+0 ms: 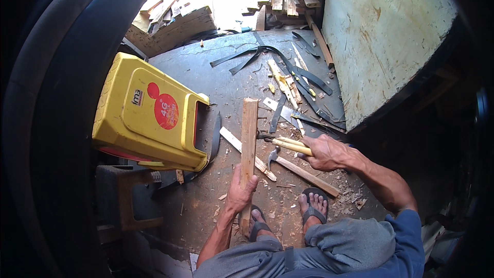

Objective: The person selects a piece of wood from a pile, sits on the floor, and uses a hammer to split the wood into smaller pieces. The person then stacks the split pieces with other wood.

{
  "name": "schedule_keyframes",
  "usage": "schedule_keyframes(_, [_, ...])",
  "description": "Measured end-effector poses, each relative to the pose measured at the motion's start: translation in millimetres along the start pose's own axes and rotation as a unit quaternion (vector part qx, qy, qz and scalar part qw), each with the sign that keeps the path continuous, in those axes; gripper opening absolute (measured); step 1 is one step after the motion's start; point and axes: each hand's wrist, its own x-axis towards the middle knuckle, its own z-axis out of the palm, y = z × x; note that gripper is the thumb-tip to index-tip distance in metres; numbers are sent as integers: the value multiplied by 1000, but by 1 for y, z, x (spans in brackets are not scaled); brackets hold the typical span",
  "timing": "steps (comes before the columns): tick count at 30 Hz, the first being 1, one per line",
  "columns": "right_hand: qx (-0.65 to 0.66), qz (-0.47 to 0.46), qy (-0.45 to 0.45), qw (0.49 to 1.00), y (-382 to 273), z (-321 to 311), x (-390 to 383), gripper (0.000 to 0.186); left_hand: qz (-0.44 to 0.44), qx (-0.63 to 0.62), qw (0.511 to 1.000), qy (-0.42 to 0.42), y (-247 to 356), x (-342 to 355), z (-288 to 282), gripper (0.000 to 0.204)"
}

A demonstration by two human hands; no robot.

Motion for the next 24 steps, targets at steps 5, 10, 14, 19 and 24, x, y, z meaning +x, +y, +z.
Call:
schedule_keyframes(5, [48,21,112,992,-25,32,-5,25,24,-30,995,87,15,8,27,57])
schedule_keyframes(10, [197,49,215,955,-63,80,2,28,35,-97,978,184,35,16,74,59])
schedule_keyframes(14, [226,35,198,953,-72,61,3,26,112,-126,971,168,37,29,76,62])
schedule_keyframes(19, [185,12,209,960,-55,65,0,35,94,-98,983,121,31,29,68,65])
schedule_keyframes(24, [97,-44,228,968,-26,49,-4,51,101,32,993,49,19,34,19,68])
